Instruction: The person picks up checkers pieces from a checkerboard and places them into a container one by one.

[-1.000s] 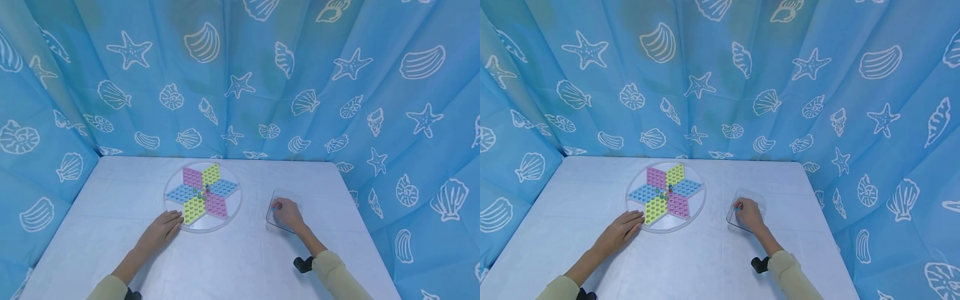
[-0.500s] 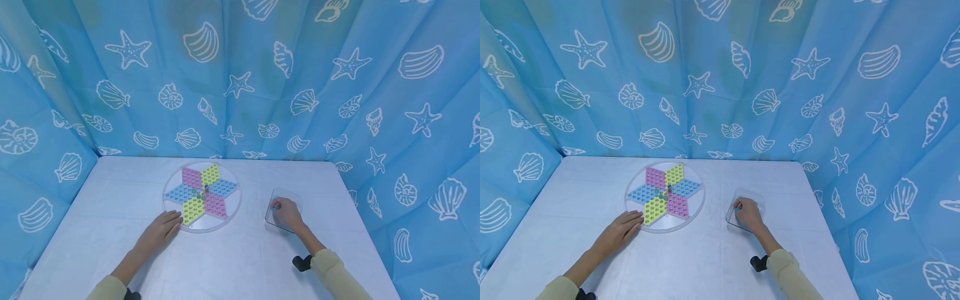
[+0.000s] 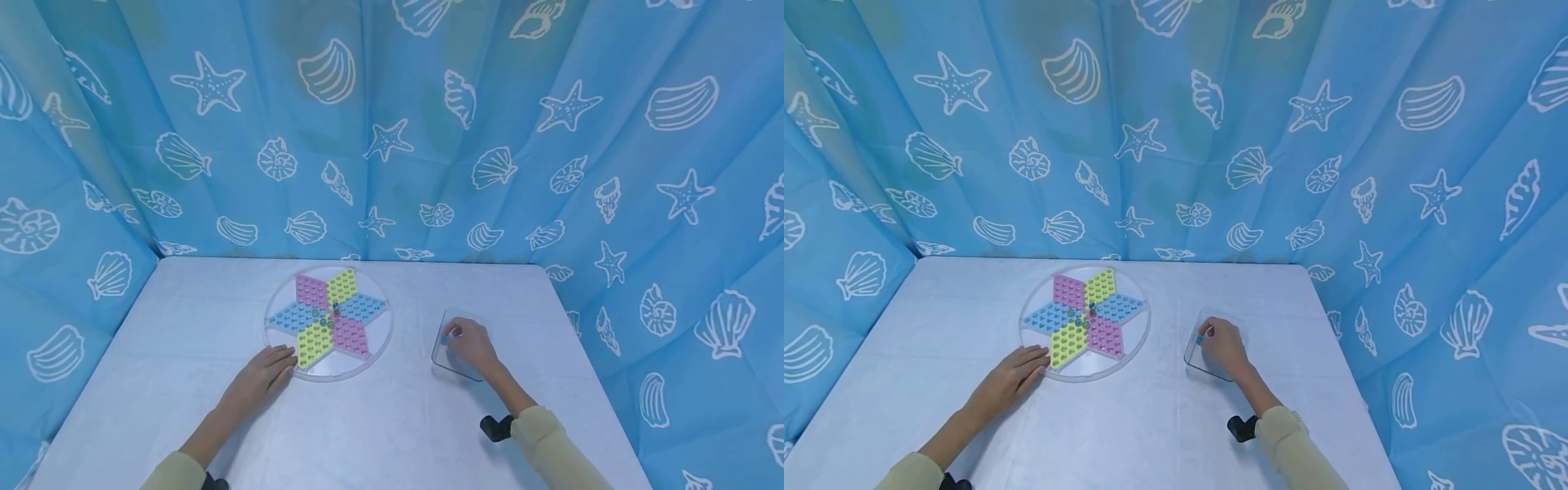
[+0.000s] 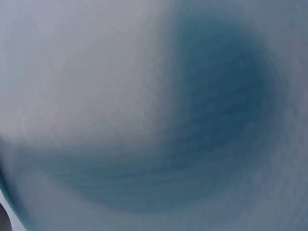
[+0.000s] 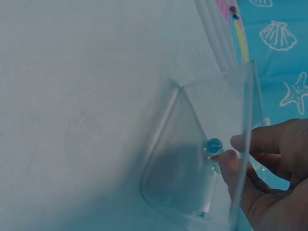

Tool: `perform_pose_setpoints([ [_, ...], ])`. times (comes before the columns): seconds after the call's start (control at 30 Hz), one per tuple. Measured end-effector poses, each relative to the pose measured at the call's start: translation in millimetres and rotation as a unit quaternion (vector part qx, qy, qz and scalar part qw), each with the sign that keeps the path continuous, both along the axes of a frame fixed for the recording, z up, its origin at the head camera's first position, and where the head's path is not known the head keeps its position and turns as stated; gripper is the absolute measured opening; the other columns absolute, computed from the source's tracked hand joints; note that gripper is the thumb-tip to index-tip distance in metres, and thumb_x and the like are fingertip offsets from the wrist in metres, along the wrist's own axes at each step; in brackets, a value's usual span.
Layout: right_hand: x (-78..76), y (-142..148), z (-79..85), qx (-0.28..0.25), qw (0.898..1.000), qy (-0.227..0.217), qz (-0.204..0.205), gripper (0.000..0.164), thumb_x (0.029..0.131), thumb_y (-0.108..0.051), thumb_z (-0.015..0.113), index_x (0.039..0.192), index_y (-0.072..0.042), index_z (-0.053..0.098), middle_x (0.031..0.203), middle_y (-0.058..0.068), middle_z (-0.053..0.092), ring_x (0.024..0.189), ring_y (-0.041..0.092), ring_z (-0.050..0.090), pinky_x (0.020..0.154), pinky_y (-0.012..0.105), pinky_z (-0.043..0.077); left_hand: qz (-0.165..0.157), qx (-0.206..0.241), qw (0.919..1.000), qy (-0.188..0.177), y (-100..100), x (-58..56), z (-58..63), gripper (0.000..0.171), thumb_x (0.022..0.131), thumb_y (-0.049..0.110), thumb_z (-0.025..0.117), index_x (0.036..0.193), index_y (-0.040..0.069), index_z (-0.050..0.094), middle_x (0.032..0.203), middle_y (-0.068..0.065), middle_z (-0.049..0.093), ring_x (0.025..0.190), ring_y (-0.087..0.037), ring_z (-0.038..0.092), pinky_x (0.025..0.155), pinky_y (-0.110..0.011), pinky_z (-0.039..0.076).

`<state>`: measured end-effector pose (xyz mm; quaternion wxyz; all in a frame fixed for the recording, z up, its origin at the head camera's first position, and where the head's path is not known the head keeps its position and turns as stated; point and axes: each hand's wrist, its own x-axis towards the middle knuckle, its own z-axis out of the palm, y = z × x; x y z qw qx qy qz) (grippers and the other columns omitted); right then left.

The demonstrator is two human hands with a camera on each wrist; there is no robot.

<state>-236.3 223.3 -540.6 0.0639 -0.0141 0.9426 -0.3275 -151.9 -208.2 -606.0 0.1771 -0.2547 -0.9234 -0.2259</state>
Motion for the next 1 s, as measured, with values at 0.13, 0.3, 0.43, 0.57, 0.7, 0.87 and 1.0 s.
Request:
perform_pose_setpoints([
  [0.13, -0.4, -1.3, 9.4, -0.022, 1.000, 0.005, 0.012, 0.014, 0.088, -0.002, 0.069, 0.100, -0.006, 0.070, 0.100, 0.009, 0.068, 0.099, 0.030, 0.064, 0.080, 0.043, 0.059, 0.000, -0.001, 1.0000, 0.004, -1.1, -0.1, 0.7, 0.027, 0.091, 0.009, 0.072, 0.116, 0.000, 0.071, 0.125, -0.016, 0.067, 0.120, -0.037, 0.059, 0.109, -0.054, 0.041],
  [0.3, -1.7, -5.7, 23.2, -0.039, 0.999, 0.010, 0.014, 0.017, 0.088, -0.003, 0.067, 0.105, -0.005, 0.069, 0.100, 0.008, 0.069, 0.098, 0.029, 0.065, 0.080, 0.044, 0.058, -0.005, -0.001, 0.9999, 0.014, -1.6, -0.6, 1.7, 0.028, 0.090, 0.008, 0.073, 0.117, 0.000, 0.071, 0.124, -0.016, 0.067, 0.119, -0.037, 0.060, 0.108, -0.054, 0.042],
  [0.43, -4.3, -10.0, 31.4, -0.037, 0.999, -0.003, 0.000, 0.022, 0.091, -0.007, 0.066, 0.113, -0.005, 0.068, 0.104, 0.009, 0.067, 0.100, 0.028, 0.063, 0.083, 0.045, 0.058, -0.007, -0.003, 0.9998, 0.016, -2.2, -1.5, -0.6, 0.028, 0.090, 0.008, 0.073, 0.117, 0.000, 0.071, 0.124, -0.016, 0.067, 0.119, -0.037, 0.060, 0.108, -0.054, 0.042],
  [0.57, -6.8, -13.2, 31.2, -0.041, 0.999, -0.006, -0.001, 0.024, 0.093, -0.009, 0.067, 0.116, -0.004, 0.067, 0.106, 0.009, 0.067, 0.100, 0.028, 0.063, 0.084, 0.044, 0.058, -0.012, 0.002, 0.9997, 0.019, -2.8, -1.7, -3.8, 0.028, 0.090, 0.008, 0.073, 0.116, 0.000, 0.071, 0.123, -0.017, 0.067, 0.119, -0.037, 0.060, 0.108, -0.055, 0.042],
  [0.7, -6.0, -18.9, 31.6, -0.064, 0.998, -0.002, 0.008, 0.024, 0.092, -0.008, 0.069, 0.115, -0.003, 0.067, 0.110, 0.014, 0.067, 0.102, 0.029, 0.063, 0.084, 0.044, 0.058, -0.016, 0.004, 0.9996, 0.022, -2.7, -1.9, -4.5, 0.027, 0.089, 0.008, 0.073, 0.115, 0.000, 0.072, 0.123, -0.017, 0.067, 0.118, -0.038, 0.060, 0.108, -0.055, 0.042],
  [0.87, -4.8, -31.5, 35.1, -0.083, 0.996, 0.009, 0.023, 0.023, 0.090, -0.006, 0.071, 0.113, -0.003, 0.067, 0.111, 0.016, 0.068, 0.099, 0.028, 0.064, 0.083, 0.042, 0.058, -0.012, 0.003, 0.9998, 0.017, -2.3, -1.9, -4.4, 0.027, 0.090, 0.008, 0.072, 0.115, 0.000, 0.072, 0.124, -0.016, 0.067, 0.119, -0.037, 0.059, 0.108, -0.055, 0.041],
  [1.0, -3.3, -43.4, 37.7, -0.096, 0.995, 0.020, 0.037, 0.021, 0.089, -0.005, 0.073, 0.110, -0.004, 0.069, 0.108, 0.015, 0.069, 0.096, 0.026, 0.066, 0.081, 0.038, 0.060, -0.010, 0.004, 0.9998, 0.015, -1.8, -0.4, -2.7, 0.027, 0.091, 0.009, 0.072, 0.116, 0.000, 0.072, 0.124, -0.016, 0.067, 0.120, -0.037, 0.059, 0.108, -0.055, 0.041],
])
